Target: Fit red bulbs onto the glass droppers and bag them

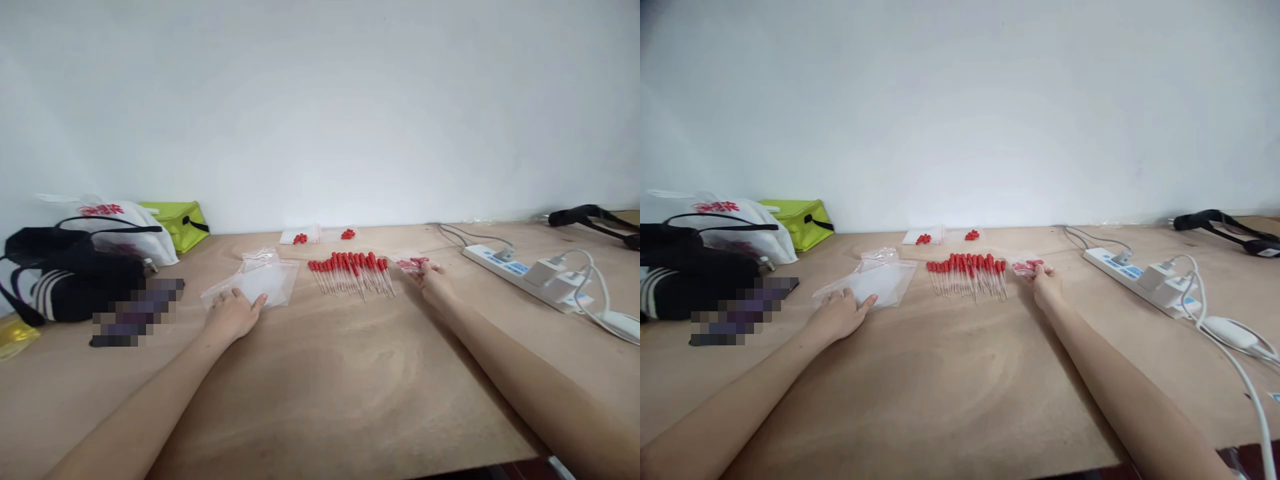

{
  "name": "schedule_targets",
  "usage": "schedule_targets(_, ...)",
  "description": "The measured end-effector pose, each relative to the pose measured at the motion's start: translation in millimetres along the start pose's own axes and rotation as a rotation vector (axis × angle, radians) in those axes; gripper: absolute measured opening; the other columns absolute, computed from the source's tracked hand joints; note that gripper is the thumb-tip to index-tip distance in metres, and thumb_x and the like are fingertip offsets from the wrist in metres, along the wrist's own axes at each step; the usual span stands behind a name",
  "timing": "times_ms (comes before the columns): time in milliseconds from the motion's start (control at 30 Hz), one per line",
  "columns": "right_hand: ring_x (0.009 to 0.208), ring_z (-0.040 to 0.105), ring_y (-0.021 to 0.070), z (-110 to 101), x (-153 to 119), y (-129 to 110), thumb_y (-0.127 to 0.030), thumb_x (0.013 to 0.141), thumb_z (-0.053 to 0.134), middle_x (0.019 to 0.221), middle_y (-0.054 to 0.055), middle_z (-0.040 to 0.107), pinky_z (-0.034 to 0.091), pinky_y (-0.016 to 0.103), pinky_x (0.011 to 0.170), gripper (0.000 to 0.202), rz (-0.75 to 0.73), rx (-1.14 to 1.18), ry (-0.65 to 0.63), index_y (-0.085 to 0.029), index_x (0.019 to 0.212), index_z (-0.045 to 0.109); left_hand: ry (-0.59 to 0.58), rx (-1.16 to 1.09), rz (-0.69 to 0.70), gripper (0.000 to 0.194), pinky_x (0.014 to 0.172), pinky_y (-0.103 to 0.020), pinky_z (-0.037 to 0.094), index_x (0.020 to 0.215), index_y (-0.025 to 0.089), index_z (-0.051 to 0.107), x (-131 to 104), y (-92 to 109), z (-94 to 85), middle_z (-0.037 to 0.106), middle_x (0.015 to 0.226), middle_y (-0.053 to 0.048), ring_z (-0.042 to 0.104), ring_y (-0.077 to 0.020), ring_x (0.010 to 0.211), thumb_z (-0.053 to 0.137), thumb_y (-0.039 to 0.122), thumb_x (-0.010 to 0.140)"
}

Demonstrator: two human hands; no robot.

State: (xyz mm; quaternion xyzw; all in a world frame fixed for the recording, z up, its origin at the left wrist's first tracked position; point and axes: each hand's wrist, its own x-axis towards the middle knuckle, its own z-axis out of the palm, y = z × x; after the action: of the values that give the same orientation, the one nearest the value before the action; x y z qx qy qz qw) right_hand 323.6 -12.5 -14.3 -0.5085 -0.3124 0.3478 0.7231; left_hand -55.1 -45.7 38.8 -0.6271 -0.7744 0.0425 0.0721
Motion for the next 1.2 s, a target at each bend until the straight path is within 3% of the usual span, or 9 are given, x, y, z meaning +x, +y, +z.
schedule_targets(167, 0.074, 0.062, 0.0194, 1.0, -0.3, 7.7, -0.018, 0.065, 0.053, 0.073, 0.007, 0.063, 0.051, 0.027, 0.061, 0.008, 0.075, -0.254, 0.118, -0.016, 0.073, 0.055, -0.086, 0.044, 0.079, 0.055, 0.080, -0.037, 0.039, 0.108, -0.005, 0.051, 0.4, 1.1, 2.4, 0.055, 0.105, -0.027, 0.051, -0.0344, 0.101, 0.025, 0.038, 0.085)
schedule_targets(333, 0.102, 0.048, 0.0320, -8.1, -6.8, -6.0, -0.022, 0.047, 0.068, 0.104, 0.019, 0.054, 0.042, 0.039, 0.080, 0.052, 0.030, -0.603, 0.260, -0.009, 0.096, 0.054, -0.075, 0.068, 0.128, 0.043, 0.074, -0.037, 0.042, 0.103, 0.000, 0.055, 4.4, -5.7, 5.3, 0.060, 0.097, -0.024, 0.057, -0.0314, 0.092, 0.022, 0.021, 0.086)
schedule_targets(467, 0.108, 0.040, 0.0345, -6.7, -17.4, -19.0, -0.032, 0.059, 0.060, 0.112, 0.017, 0.050, 0.033, 0.045, 0.085, 0.042, -0.216, -1.142, 0.248, -0.014, 0.096, 0.058, 0.205, 0.041, 0.279, 0.044, 0.083, -0.043, 0.039, 0.108, 0.004, 0.054, 5.9, -7.8, 1.9, 0.057, 0.105, -0.022, 0.051, -0.0324, 0.102, 0.021, 0.025, 0.087)
schedule_targets(567, 0.089, 0.053, 0.0241, 6.9, -20.9, -21.3, -0.030, 0.068, 0.051, 0.087, 0.009, 0.061, 0.039, 0.034, 0.076, 0.024, -0.331, -1.168, -0.017, -0.017, 0.086, 0.061, 0.426, -0.114, 0.676, 0.042, 0.097, -0.041, 0.029, 0.116, 0.013, 0.050, 0.3, -1.4, -3.1, 0.048, 0.123, -0.013, 0.037, -0.0260, 0.118, 0.024, 0.030, 0.088)
schedule_targets(667, 0.072, 0.056, 0.0176, 28.9, -16.6, -17.6, -0.029, 0.070, 0.050, 0.075, 0.006, 0.063, 0.040, 0.027, 0.067, 0.019, -0.374, -1.131, -0.219, -0.018, 0.079, 0.062, 0.337, -0.246, 1.059, 0.039, 0.099, -0.038, 0.028, 0.119, 0.024, 0.049, -11.1, 7.9, -4.8, 0.046, 0.126, -0.005, 0.037, -0.0202, 0.120, 0.025, 0.033, 0.090)
schedule_targets(733, 0.074, 0.057, 0.0172, 44.7, -10.4, -14.3, -0.030, 0.070, 0.052, 0.078, 0.006, 0.064, 0.040, 0.026, 0.068, 0.019, -0.376, -1.136, -0.241, -0.017, 0.081, 0.062, 0.228, -0.269, 1.158, 0.039, 0.100, -0.040, 0.027, 0.122, 0.028, 0.045, -19.4, 12.4, -3.6, 0.042, 0.130, -0.004, 0.034, -0.0216, 0.121, 0.032, 0.041, 0.088)
schedule_targets(867, 0.082, 0.058, 0.0197, 68.9, 2.9, -8.3, -0.035, 0.067, 0.055, 0.088, 0.010, 0.064, 0.041, 0.027, 0.069, 0.028, -0.224, -1.157, -0.159, -0.016, 0.087, 0.062, 0.018, -0.295, 1.131, 0.053, 0.101, -0.044, 0.023, 0.130, 0.029, 0.032, -32.1, 16.1, -1.3, 0.028, 0.139, -0.006, 0.024, -0.0261, 0.127, 0.038, 0.052, 0.082)
schedule_targets(967, 0.081, 0.059, 0.0238, 78.2, 8.4, -4.4, -0.036, 0.065, 0.057, 0.084, 0.013, 0.064, 0.042, 0.030, 0.066, 0.023, -0.133, -1.169, -0.117, -0.016, 0.075, 0.063, -0.116, -0.312, 1.132, 0.053, 0.104, -0.045, 0.016, 0.132, 0.030, 0.026, -37.8, 19.5, -2.3, 0.020, 0.141, -0.004, 0.018, -0.0248, 0.129, 0.034, 0.051, 0.084)
schedule_targets(1200, 0.074, 0.060, 0.0272, 85.7, 11.5, -16.3, -0.032, 0.067, 0.054, 0.071, 0.015, 0.063, 0.041, 0.035, 0.063, 0.019, -0.090, -1.092, -0.079, -0.015, 0.062, 0.059, -0.189, -0.273, 1.113, 0.058, 0.105, -0.047, 0.010, 0.134, 0.030, 0.021, -40.7, 24.5, -3.8, 0.013, 0.143, -0.004, 0.012, -0.0242, 0.130, 0.032, 0.055, 0.083)
